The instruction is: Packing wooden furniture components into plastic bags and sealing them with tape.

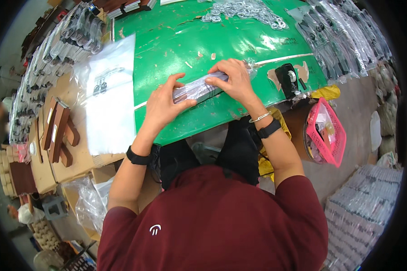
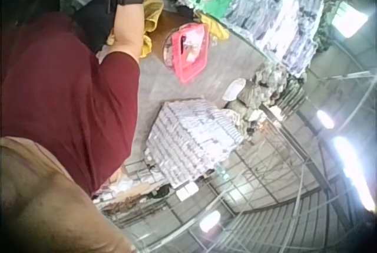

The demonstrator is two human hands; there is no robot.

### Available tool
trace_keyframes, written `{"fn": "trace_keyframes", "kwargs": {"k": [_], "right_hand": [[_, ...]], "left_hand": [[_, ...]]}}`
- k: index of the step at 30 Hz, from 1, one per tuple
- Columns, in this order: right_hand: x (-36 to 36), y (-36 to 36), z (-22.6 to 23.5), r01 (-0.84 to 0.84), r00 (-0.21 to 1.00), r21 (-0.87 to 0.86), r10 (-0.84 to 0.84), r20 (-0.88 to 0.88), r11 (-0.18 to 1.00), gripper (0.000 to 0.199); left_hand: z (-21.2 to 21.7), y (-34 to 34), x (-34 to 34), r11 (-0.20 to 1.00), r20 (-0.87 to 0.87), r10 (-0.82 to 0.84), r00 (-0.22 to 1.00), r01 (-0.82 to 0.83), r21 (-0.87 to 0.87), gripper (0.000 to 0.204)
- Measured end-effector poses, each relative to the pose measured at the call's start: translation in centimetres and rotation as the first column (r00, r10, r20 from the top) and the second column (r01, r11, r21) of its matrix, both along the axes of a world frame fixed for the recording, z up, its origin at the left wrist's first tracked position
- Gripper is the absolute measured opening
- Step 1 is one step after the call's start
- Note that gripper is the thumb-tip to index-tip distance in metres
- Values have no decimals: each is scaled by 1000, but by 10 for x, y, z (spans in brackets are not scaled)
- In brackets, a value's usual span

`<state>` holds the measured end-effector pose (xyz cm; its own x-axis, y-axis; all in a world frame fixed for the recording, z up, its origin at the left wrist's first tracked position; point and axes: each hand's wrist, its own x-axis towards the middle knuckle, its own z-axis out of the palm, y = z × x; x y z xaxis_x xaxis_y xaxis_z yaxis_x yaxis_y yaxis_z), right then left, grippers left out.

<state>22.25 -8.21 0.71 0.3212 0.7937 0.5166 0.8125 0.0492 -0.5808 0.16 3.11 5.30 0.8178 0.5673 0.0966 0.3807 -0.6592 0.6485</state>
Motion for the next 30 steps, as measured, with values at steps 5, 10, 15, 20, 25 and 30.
{"fn": "trace_keyframes", "kwargs": {"k": [5, 10, 15, 20, 25, 30], "right_hand": [[1, -2, 5, -6, 1000, -80, 7, 5, 997, 29], [0, 2, -1, -13, 1000, -21, 13, -6, 1000, 29], [3, -1, 1, 21, 1000, -46, -20, 21, 999, 30], [8, 1, -3, -26, 999, -94, 29, 32, 995, 33], [10, -34, 33, 86, 996, 201, -78, -48, 976, 38], [78, -155, 2, 696, 717, 64, -697, -12, 715, 56]], "left_hand": [[-1, -3, 4, 996, -54, 84, 995, -85, -8, 56], [-5, -13, 8, 971, 82, 7, 997, -26, 240, 50], [-11, -21, 17, 855, 60, -195, 979, 140, 500, 45], [-17, -19, 21, 853, 56, -240, 969, 183, 488, 40], [-18, -16, 21, 864, 36, -178, 983, 139, 484, 35], [-20, -24, 19, 846, 63, -185, 981, 126, 519, 36]]}}
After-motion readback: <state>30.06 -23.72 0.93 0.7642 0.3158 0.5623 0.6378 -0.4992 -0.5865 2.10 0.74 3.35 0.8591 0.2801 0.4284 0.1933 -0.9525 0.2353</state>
